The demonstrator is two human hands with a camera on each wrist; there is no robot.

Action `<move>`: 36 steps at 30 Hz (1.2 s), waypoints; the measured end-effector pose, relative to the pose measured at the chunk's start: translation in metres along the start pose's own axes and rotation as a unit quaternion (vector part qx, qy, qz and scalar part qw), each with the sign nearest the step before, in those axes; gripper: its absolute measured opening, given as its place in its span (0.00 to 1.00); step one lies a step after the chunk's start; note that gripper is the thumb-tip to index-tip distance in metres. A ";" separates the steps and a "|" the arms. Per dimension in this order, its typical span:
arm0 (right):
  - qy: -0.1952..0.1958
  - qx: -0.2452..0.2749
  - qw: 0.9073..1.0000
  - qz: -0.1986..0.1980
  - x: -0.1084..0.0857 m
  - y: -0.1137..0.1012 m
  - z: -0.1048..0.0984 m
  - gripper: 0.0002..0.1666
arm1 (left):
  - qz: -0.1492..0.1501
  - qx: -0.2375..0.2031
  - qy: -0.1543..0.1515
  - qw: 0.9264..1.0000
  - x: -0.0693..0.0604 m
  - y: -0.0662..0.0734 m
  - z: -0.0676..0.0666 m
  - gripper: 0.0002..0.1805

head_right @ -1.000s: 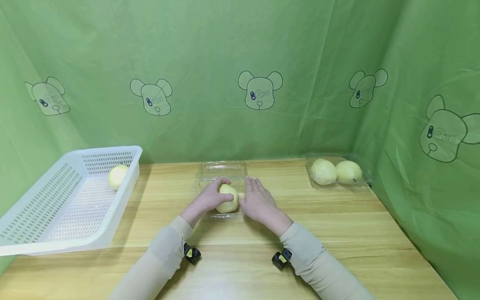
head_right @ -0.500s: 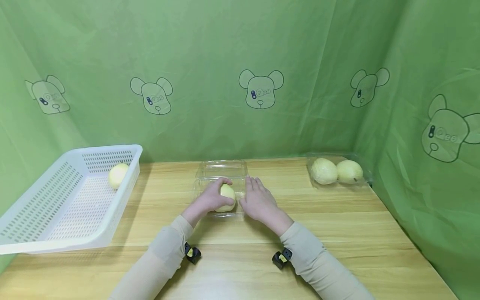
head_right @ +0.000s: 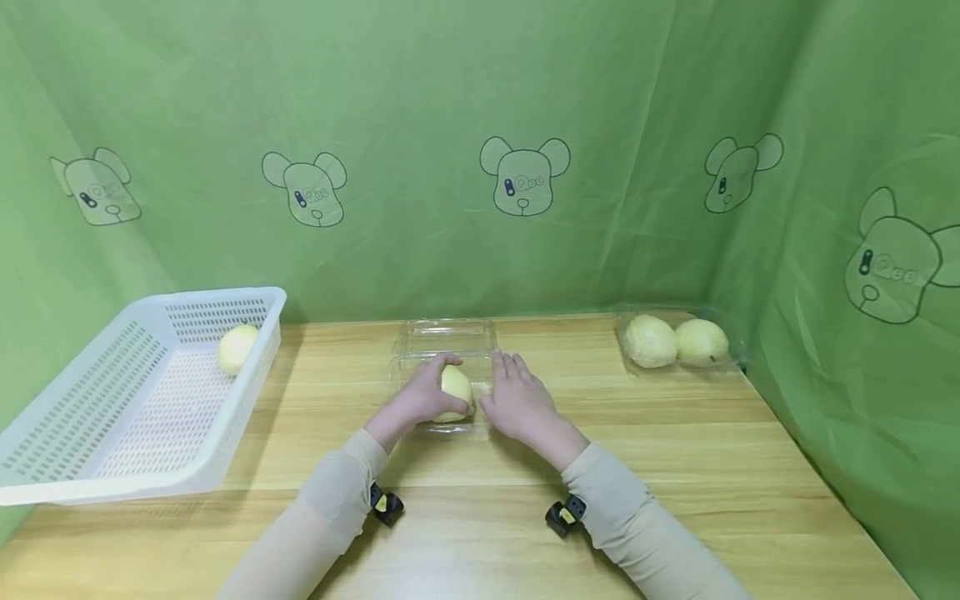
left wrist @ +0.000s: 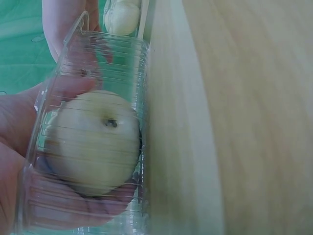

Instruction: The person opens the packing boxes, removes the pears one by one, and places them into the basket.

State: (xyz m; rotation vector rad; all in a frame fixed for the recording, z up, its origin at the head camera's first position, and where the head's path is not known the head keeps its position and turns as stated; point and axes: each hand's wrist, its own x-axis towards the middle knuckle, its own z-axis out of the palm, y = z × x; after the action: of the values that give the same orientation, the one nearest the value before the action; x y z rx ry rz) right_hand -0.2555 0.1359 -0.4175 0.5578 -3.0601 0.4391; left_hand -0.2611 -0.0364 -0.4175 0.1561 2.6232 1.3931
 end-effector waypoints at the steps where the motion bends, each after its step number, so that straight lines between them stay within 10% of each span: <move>1: 0.000 -0.001 1.000 0.000 0.000 0.000 0.000 0.42 | -0.002 0.001 0.002 1.000 0.000 0.000 0.000 0.46; 36: 0.012 -0.008 1.000 0.010 -0.001 -0.002 -0.002 0.43 | 0.033 -0.043 0.024 0.998 0.003 0.003 -0.014 0.50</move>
State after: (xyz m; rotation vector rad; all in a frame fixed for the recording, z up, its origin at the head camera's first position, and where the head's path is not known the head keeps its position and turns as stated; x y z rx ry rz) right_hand -0.2538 0.1353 -0.4154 0.5191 -3.0458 0.4186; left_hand -0.2669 -0.0456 -0.4078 0.2012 2.6124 1.5471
